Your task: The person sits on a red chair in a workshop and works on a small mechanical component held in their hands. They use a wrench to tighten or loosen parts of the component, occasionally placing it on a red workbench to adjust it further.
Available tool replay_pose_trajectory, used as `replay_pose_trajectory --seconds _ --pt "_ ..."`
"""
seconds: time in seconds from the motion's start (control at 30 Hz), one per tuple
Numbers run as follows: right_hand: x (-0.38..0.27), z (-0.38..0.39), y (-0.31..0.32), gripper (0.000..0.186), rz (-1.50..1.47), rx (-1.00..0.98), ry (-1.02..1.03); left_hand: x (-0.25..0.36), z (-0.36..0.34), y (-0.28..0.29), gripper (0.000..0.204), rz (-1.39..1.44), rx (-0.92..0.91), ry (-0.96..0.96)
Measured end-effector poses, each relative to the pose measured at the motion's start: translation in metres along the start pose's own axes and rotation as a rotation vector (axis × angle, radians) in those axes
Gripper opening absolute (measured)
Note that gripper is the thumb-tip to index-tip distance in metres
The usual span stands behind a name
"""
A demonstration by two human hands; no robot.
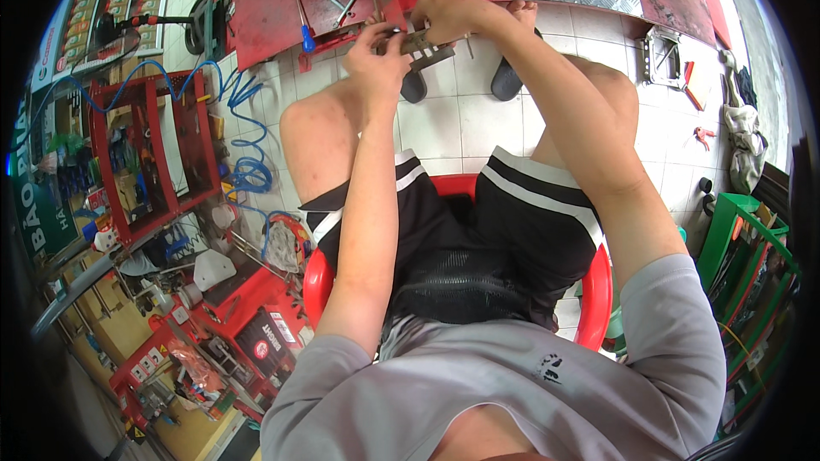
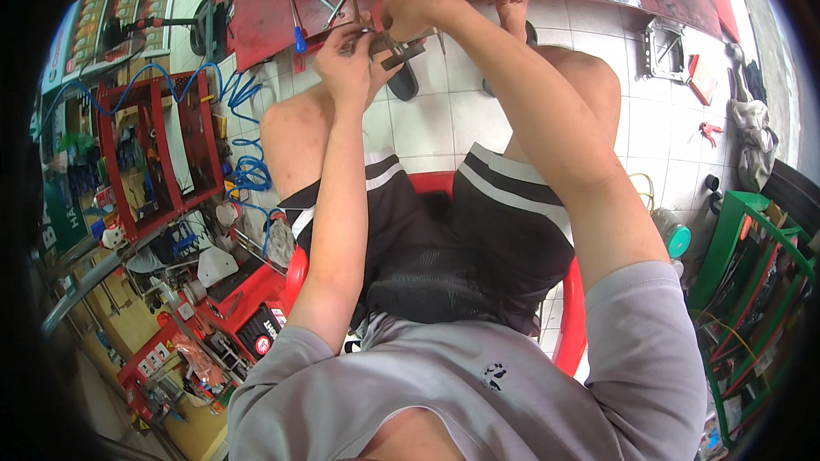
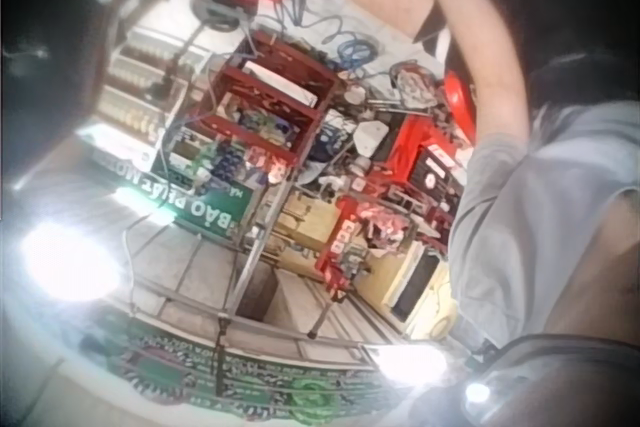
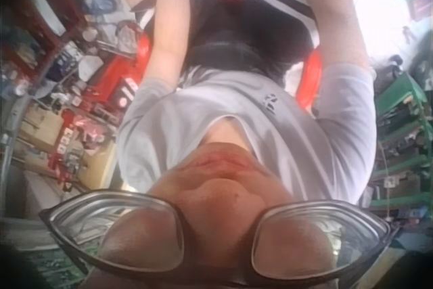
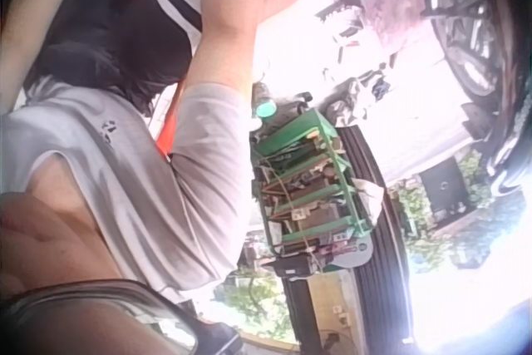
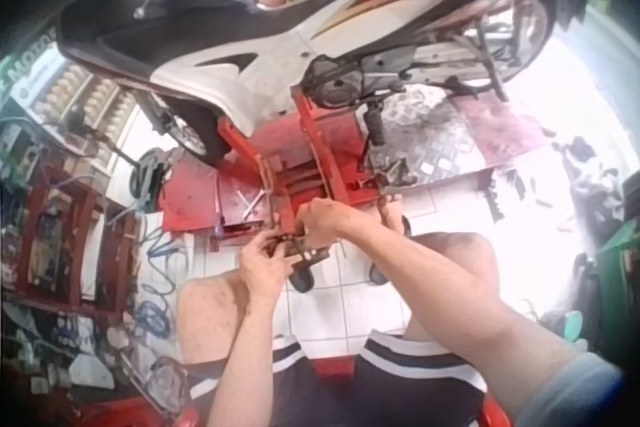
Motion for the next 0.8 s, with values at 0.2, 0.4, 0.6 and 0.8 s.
replay_pose_trajectory --seconds 0.2,0.4,0.6,0.8 --pt "0.01 -0.005 -0.011 0.029 0.041 0.037 -0.023 0.028 -0.031 -0.003 0.02 0.289 -0.018 -0.053" --pt "-0.005 -0.003 -0.017 0.035 0.115 -0.09 -0.037 0.091 -0.065 -0.121 0.018 0.061 -0.682 -0.089" --pt "-0.018 0.003 -0.017 0.053 0.051 -0.162 -0.088 0.0 -0.068 -0.272 0.022 -0.521 -1.172 -0.128" --pt "-0.018 -0.001 -0.014 0.038 -0.053 -0.041 -0.213 -0.055 -0.08 -0.319 0.04 -0.44 -1.225 0.066"
Point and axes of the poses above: each hand's wrist, its own z-axis away from the middle knuckle, its own y-axis out of the back of the hand, x = y × z, the point moved 5 cm from there along -z, towards the middle knuckle, and after that the axes turned 14 degrees about x, right-handed, at the moved point
